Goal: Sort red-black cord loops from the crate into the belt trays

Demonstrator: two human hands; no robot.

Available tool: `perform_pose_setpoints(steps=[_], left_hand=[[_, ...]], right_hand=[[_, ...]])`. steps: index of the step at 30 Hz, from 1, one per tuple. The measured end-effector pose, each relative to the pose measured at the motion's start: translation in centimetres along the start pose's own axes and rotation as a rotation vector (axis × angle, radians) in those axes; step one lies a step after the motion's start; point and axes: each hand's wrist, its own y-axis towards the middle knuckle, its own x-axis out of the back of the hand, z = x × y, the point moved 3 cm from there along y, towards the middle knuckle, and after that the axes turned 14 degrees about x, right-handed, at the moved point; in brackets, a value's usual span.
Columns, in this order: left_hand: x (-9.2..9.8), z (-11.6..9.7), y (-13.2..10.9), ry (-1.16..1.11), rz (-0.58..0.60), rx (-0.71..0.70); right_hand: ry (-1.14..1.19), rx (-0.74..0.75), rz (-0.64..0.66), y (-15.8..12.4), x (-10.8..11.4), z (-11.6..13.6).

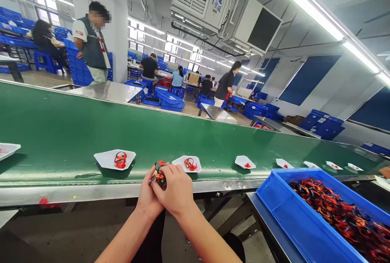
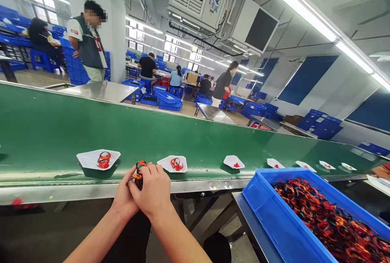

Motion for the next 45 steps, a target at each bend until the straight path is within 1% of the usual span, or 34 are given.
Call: perform_pose_setpoints(steps=[3, 7, 9, 10, 12, 14, 16, 18, 20, 23, 28, 32, 35, 37, 39, 41, 43, 44, 45], left_hand=[[-0.3, 0.3, 0.2, -0.034, 0.009, 0.042], [0.3, 0.7, 0.6, -0.006, -0.031, 0.049], [0.7, 0.9, 0.6, -0.003, -0.042, 0.046], [0.8, 1.0, 0.5, 0.005, -0.042, 0.052], [1.0, 1.2, 0.2, 0.026, -0.035, 0.083], [1.1, 1.5, -0.2, 0.035, -0.043, 0.099], [1.2, 1.7, -0.6, 0.037, -0.060, 0.102], [1.2, 1.8, -0.9, 0.039, -0.077, 0.098], [1.2, 2.0, -1.1, 0.043, -0.084, 0.096], [1.1, 2.3, -1.0, 0.063, -0.089, 0.088], [0.8, 2.7, -0.8, 0.092, -0.109, 0.049], [0.7, 3.0, -0.8, 0.100, -0.115, 0.046], [0.7, 3.2, -0.6, 0.097, -0.121, 0.049], [0.8, 3.2, -0.5, 0.094, -0.127, 0.051], [0.9, 3.2, -0.4, 0.091, -0.134, 0.056], [1.0, 3.1, -0.3, 0.086, -0.137, 0.062], [1.1, 3.0, -0.3, 0.081, -0.135, 0.065], [1.1, 3.0, -0.3, 0.080, -0.131, 0.066], [1.1, 3.0, -0.3, 0.079, -0.127, 0.068]], right_hand=[[0.047, 0.014, -0.046, -0.3, 0.7, -0.1], [0.173, 0.010, -0.138, -0.9, 1.5, -0.2], [0.300, -0.040, -0.215, -1.3, 1.8, -0.6], [0.398, -0.102, -0.258, -1.5, 2.0, -0.9], [0.702, -0.291, -0.359, -2.2, 2.2, -1.9], [1.138, -0.471, -0.474, -3.0, 2.3, -3.0], [1.604, -0.558, -0.537, -3.6, 2.6, -3.7], [1.962, -0.574, -0.533, -4.2, 3.1, -4.2], [2.175, -0.572, -0.518, -4.9, 3.4, -4.5], [2.308, -0.564, -0.537, -5.9, 3.2, -5.1], [2.378, -0.569, -0.521, -7.3, 2.0, -5.9], [2.422, -0.528, -0.440, -8.0, 1.6, -6.6], [2.404, -0.511, -0.375, -8.6, 1.2, -6.8], [2.339, -0.524, -0.352, -8.8, 1.1, -6.9], [2.168, -0.567, -0.354, -8.9, 1.0, -7.3], [1.792, -0.665, -0.383, -8.8, 1.2, -8.5], [1.371, -0.762, -0.431, -8.4, 1.9, -10.6], [1.204, -0.798, -0.460, -8.2, 2.4, -11.9], [1.086, -0.823, -0.490, -7.9, 2.9, -13.3]])
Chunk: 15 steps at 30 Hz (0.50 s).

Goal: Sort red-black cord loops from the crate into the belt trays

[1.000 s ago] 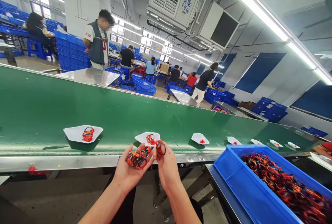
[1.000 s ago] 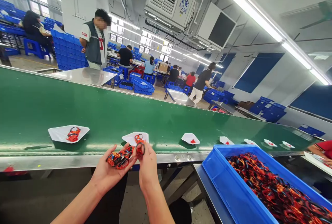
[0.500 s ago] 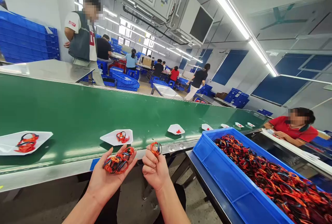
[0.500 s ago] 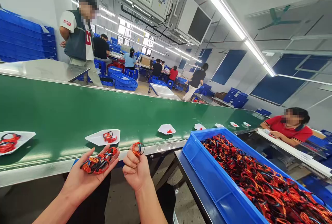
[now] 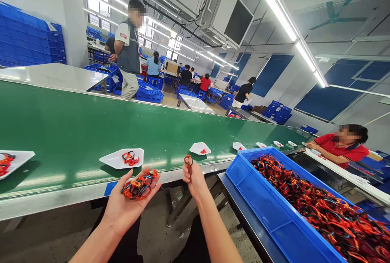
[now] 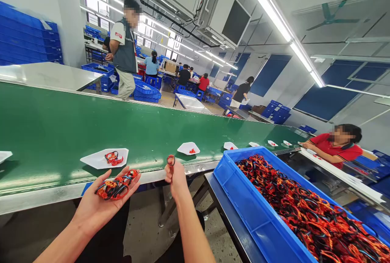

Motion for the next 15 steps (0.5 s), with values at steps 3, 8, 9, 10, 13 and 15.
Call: perform_pose_setpoints(steps=[3, 8, 9, 10, 13, 15], left_hand=[[0.0, 0.0, 0.1, -0.007, 0.001, 0.008], [0.0, 0.2, 0.4, -0.027, 0.020, 0.039], [0.0, 0.2, 0.4, -0.031, 0.025, 0.043], [0.1, 0.2, 0.5, -0.033, 0.028, 0.044], [0.3, 0.4, 0.8, -0.028, 0.028, 0.044], [0.3, 0.7, 0.9, -0.002, 0.027, 0.045]], right_hand=[[-0.178, 0.078, -0.128, 3.9, 2.8, 0.8], [-0.449, 0.166, -0.158, 7.0, 5.9, 2.5], [-0.479, 0.177, -0.144, 6.8, 5.9, 2.7], [-0.501, 0.186, -0.127, 6.2, 5.6, 3.0], [-0.527, 0.219, -0.016, 2.5, 2.8, 3.4], [-0.509, 0.274, 0.181, -1.0, -0.3, 3.6]])
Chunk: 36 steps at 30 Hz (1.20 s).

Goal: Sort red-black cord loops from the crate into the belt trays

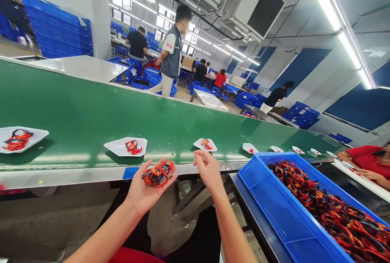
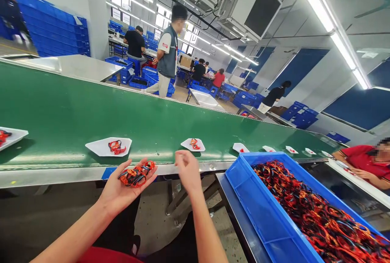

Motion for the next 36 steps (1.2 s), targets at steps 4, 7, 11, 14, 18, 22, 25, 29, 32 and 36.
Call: perform_pose_setpoints(steps=[4, 7, 11, 14, 18, 22, 25, 29, 32, 36], left_hand=[[-0.2, 0.6, 0.1, 0.107, -0.017, -0.010], [-0.3, 1.0, 0.0, 0.154, -0.026, 0.024], [0.0, 1.4, 0.1, 0.192, -0.057, -0.008], [0.2, 1.7, 0.2, 0.189, -0.058, 0.023], [0.2, 2.1, 0.2, 0.199, -0.063, 0.098], [0.1, 2.0, 0.1, 0.212, -0.098, 0.088], [0.1, 1.9, 0.1, 0.210, -0.107, 0.072], [0.2, 1.9, 0.2, 0.206, -0.107, 0.065], [0.3, 1.8, 0.3, 0.204, -0.110, 0.054], [0.4, 1.8, 0.2, 0.202, -0.112, 0.038]], right_hand=[[0.036, 0.199, 0.290, -4.2, -5.1, 4.5], [-0.090, 0.344, 0.300, -5.1, -6.7, 5.9], [-0.104, 0.343, 0.207, -4.6, -6.9, 5.5], [0.221, 0.133, 0.063, -4.3, -6.3, 4.4], [1.010, -0.291, 0.004, -4.7, -5.7, 3.1], [1.452, -0.395, 0.048, -5.1, -4.7, 2.7], [1.547, -0.394, 0.046, -5.4, -4.4, 2.0], [1.543, -0.409, -0.003, -5.7, -4.4, 1.0], [1.545, -0.393, 0.008, -5.7, -4.4, 0.5], [1.545, -0.371, 0.029, -5.7, -4.3, -0.1]])
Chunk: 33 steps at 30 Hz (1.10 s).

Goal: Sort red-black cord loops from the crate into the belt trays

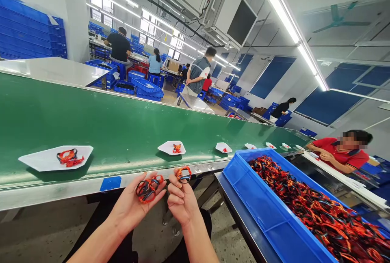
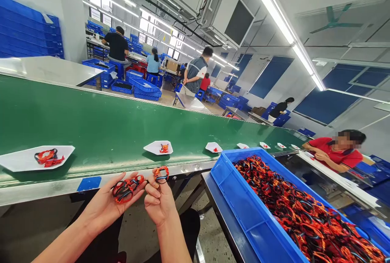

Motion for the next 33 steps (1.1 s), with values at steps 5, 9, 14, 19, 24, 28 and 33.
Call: perform_pose_setpoints(steps=[5, 9, 14, 19, 24, 28, 33], left_hand=[[-0.2, -0.2, -0.3, 0.008, -0.030, -0.007], [-0.1, -0.5, -0.2, -0.001, -0.030, -0.026], [0.3, -0.4, 0.4, -0.026, -0.023, -0.018], [-0.2, -0.5, 0.1, -0.039, -0.043, -0.032], [-1.0, -0.3, -0.5, -0.060, -0.065, -0.003], [-1.2, 0.1, 0.0, -0.038, -0.043, 0.069], [0.3, 1.4, 2.5, -0.015, 0.012, 0.083]], right_hand=[[-0.201, 0.077, -0.168, 0.6, 1.4, 0.9], [-0.566, 0.235, -0.442, 2.9, 3.6, 4.9], [-0.711, 0.470, -0.635, 7.8, 6.7, 13.7], [-0.826, 0.647, -0.781, 10.8, 8.1, 20.5], [-0.931, 0.666, -0.695, 8.7, 6.8, 17.6], [-1.210, 0.468, -0.178, 4.6, 4.9, 8.6], [-1.707, 0.548, 0.339, 0.1, 3.9, 0.6]])
